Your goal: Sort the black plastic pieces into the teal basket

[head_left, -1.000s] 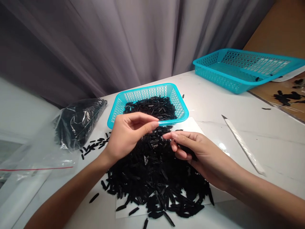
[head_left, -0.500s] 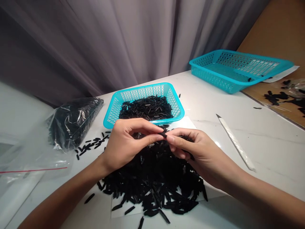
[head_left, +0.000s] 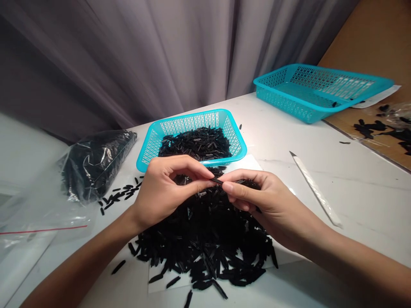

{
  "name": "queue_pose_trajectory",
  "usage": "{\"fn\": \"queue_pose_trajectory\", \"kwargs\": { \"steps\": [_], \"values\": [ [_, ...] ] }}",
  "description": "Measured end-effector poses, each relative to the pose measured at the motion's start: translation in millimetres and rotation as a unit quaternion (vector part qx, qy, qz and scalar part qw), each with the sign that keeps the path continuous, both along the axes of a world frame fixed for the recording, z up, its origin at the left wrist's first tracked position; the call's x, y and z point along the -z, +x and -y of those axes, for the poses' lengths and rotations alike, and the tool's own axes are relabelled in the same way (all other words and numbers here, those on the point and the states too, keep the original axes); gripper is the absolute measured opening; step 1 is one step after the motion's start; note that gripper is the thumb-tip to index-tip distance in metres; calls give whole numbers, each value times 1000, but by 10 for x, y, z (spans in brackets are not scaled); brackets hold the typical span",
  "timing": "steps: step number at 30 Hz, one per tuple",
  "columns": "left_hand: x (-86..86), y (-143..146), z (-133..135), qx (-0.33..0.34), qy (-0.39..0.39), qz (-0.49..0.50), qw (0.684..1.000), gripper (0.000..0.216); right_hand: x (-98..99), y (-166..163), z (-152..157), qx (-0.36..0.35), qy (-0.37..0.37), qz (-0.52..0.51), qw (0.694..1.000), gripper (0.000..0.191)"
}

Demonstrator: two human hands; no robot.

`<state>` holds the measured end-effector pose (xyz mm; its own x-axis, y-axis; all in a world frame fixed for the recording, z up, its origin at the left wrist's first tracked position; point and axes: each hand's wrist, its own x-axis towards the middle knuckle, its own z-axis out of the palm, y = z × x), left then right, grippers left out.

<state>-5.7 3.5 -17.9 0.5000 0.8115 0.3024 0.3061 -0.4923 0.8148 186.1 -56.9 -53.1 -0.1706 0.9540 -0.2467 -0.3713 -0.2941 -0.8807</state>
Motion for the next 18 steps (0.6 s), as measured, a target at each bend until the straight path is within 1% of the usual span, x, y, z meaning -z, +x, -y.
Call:
{"fn": "queue_pose_trajectory", "kwargs": {
  "steps": [3,7,13,18],
  "values": [
    [-7,-6,2,10,12,2,1000,7,-6,-1,-7,8,-3,13,1000,14],
    [-16,-14,10,19,7,4,1000,7,-12,9,2,15,1,26,1000,15],
    [-25,-4,7,11,7,-6,1000,8,-30,15,12,16,-6,15,1000,13],
    [-11,4,-4,10,13,-10,1000,7,-27,9,-8,19,-14,-3,1000,15]
  ]
}}
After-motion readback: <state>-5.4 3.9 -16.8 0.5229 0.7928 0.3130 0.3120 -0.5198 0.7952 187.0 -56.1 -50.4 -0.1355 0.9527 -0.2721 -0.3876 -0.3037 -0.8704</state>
